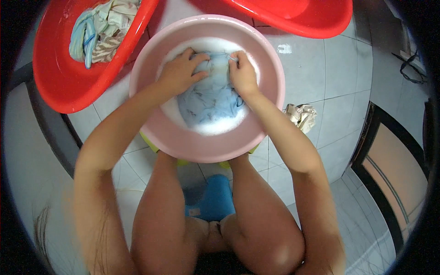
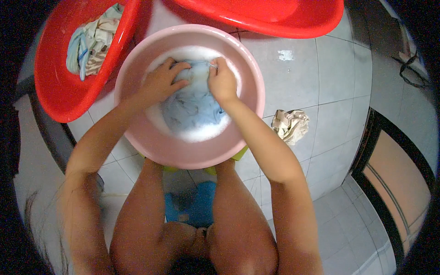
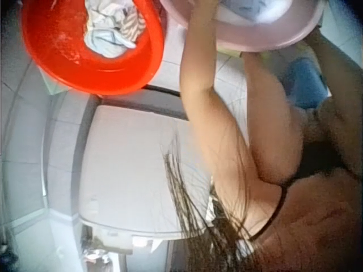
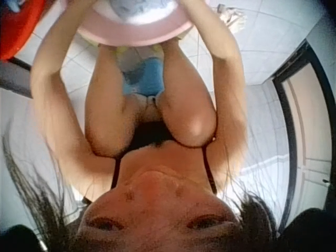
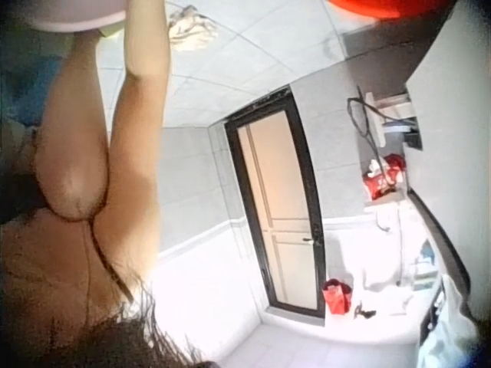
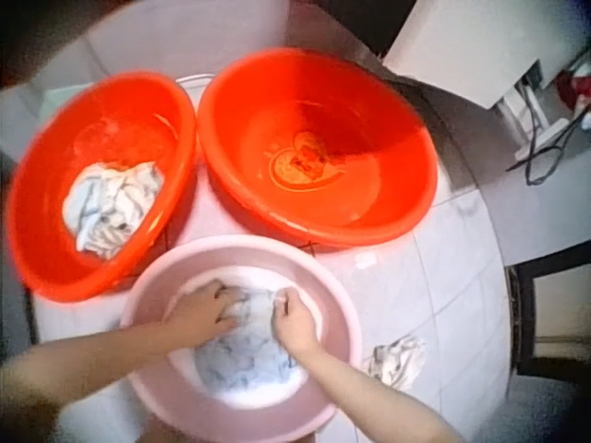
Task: The person hand-washes clothes by scrubbing and wringing them in a basin of soapy water, moves plastic washbasins, and scrubs, wrings, and unfolds garments by hand.
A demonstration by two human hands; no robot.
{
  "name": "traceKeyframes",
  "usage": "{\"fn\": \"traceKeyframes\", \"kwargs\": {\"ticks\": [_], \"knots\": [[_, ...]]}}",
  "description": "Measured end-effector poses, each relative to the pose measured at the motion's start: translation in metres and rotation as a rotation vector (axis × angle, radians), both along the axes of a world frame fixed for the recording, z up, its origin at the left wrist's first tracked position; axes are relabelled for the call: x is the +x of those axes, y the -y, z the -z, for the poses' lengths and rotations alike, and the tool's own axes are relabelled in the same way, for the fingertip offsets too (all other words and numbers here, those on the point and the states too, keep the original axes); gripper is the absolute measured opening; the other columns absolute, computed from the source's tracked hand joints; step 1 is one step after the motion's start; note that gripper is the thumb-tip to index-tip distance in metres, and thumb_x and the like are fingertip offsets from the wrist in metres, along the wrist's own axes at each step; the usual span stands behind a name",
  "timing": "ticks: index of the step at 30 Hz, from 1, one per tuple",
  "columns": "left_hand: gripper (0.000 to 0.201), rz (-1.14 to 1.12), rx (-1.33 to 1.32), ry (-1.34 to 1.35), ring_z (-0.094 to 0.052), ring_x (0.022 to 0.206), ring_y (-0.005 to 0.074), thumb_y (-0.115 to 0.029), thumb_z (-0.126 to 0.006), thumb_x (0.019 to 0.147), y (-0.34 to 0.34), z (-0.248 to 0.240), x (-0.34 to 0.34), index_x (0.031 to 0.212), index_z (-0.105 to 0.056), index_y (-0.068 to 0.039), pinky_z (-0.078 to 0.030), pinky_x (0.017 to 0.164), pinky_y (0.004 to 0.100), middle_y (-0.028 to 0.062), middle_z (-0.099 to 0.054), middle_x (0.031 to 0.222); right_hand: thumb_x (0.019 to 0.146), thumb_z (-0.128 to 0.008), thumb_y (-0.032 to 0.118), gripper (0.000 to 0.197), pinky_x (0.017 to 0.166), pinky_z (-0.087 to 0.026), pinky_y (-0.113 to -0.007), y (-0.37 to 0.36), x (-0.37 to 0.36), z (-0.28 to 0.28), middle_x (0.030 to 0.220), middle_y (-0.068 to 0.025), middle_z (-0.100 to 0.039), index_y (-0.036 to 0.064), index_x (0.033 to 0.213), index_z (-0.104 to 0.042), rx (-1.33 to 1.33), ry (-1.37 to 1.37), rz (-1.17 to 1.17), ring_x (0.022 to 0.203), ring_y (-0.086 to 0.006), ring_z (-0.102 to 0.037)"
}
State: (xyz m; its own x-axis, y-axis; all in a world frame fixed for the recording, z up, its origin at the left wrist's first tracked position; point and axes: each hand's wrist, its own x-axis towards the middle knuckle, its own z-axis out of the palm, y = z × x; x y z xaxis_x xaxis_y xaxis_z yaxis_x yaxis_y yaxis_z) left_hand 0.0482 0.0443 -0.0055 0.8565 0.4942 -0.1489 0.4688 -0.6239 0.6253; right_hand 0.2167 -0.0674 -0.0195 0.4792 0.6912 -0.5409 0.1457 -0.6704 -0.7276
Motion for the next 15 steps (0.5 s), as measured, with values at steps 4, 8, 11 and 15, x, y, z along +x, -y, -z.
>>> {"fn": "traceKeyframes", "kwargs": {"ticks": [4, 8, 11, 15], "knots": [[0.038, -0.184, -0.160, -0.358, -0.060, 0.093, 0.0347, -0.029, -0.061, 0.082, -0.002, 0.028, 0.009, 0.116, -0.057, -0.012, -0.048, 0.082, 0.0436, 0.0159, -0.061, 0.102, 0.090, -0.049, 0.023, 0.031, 0.074, -0.048, -0.037, 0.008, -0.009, 0.029, 0.087, -0.0152, -0.061, -0.0005, 0.109, -0.054, -0.094, 0.451, -0.131, 0.073, -0.0237, -0.060], [0.032, -0.530, -0.289, -0.299, -0.057, 0.100, 0.0347, -0.023, -0.060, 0.083, 0.025, 0.016, 0.026, 0.110, -0.060, -0.004, -0.046, 0.086, 0.0395, 0.0187, -0.060, 0.106, 0.092, -0.050, 0.034, 0.035, 0.077, -0.048, -0.037, 0.001, -0.022, 0.023, 0.087, -0.0113, -0.062, 0.0025, 0.106, -0.056, -0.098, -0.398, 0.579, 0.077, -0.0242, -0.060], [0.026, -0.617, -0.724, 0.289, -0.060, 0.086, 0.0334, -0.019, -0.059, 0.082, 0.068, -0.019, 0.040, 0.103, -0.061, -0.005, -0.047, 0.079, 0.0391, 0.0150, -0.062, 0.096, 0.092, -0.051, 0.037, 0.035, 0.077, -0.049, -0.037, 0.002, -0.022, 0.016, 0.090, -0.0090, -0.060, 0.0054, 0.105, -0.057, 0.054, -1.234, 0.814, 0.083, -0.0213, -0.058], [0.024, -0.005, -0.224, 0.062, -0.062, 0.084, 0.0229, -0.024, -0.061, 0.080, 0.069, -0.075, 0.028, 0.099, -0.062, -0.008, -0.048, 0.075, 0.0385, 0.0100, -0.063, 0.097, 0.093, -0.050, 0.036, 0.035, 0.074, -0.049, -0.036, 0.002, -0.042, -0.046, 0.095, -0.0080, -0.060, 0.0053, 0.107, -0.057, -0.083, -1.130, 0.534, 0.084, -0.0173, -0.057]]}}
